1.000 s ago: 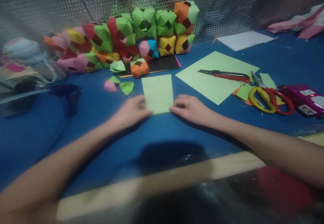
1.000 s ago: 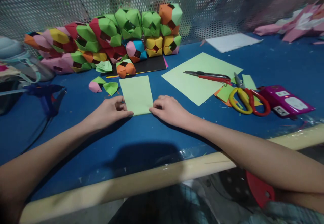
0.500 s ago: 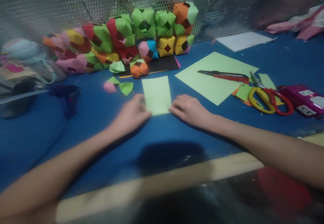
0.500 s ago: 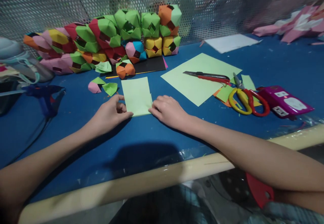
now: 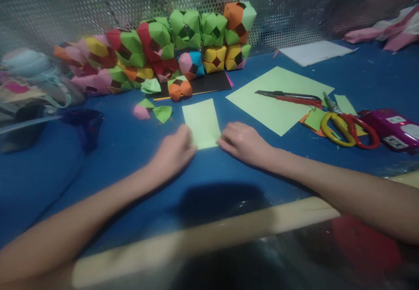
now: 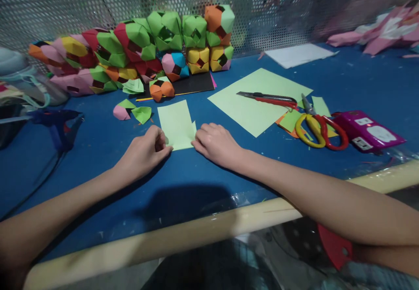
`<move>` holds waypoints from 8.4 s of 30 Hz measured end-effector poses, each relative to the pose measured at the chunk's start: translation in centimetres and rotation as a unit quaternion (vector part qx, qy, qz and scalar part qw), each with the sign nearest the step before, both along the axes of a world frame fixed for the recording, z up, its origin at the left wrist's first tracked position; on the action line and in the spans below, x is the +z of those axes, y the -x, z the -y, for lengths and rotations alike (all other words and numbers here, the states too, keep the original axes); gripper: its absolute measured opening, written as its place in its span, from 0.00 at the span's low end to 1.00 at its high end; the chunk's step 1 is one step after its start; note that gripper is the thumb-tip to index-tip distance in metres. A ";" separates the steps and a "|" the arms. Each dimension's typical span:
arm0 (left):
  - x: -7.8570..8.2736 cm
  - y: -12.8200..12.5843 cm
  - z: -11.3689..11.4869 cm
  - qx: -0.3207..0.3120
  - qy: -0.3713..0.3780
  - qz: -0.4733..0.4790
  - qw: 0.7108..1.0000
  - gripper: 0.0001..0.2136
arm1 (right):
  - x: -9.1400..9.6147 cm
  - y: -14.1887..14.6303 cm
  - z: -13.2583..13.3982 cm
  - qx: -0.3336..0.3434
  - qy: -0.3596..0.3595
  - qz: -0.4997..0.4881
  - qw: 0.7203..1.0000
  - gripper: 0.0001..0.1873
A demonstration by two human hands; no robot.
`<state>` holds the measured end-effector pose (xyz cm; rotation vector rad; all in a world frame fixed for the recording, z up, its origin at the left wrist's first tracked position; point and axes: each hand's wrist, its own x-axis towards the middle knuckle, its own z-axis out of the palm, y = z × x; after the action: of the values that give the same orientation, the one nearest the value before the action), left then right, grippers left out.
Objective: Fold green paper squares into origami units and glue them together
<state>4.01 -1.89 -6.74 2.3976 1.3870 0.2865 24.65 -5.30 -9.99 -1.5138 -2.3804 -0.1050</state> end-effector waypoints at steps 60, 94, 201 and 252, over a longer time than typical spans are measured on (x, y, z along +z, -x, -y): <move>0.9 -1.6 -7.9 -0.121 0.020 -0.061 0.991 0.37 | 3.9 -15.8 -3.1 -0.279 0.169 0.075 0.942 0.13; -1.4 -0.7 -6.5 -0.183 -0.111 -0.029 0.976 0.17 | 3.1 -6.9 -0.6 0.028 0.089 -0.058 0.994 0.14; -1.1 -1.3 -5.8 -0.357 -0.123 -0.058 0.924 0.21 | 2.8 -1.4 7.6 -0.006 0.107 -0.096 0.990 0.16; -1.7 -1.0 -6.4 -0.350 -0.074 -0.008 0.934 0.18 | 3.5 0.9 5.9 0.074 0.148 -0.134 0.977 0.14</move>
<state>4.98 4.55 -8.42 2.8306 0.4508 0.1789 23.72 -11.22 -6.46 -1.3605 -2.3500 0.4763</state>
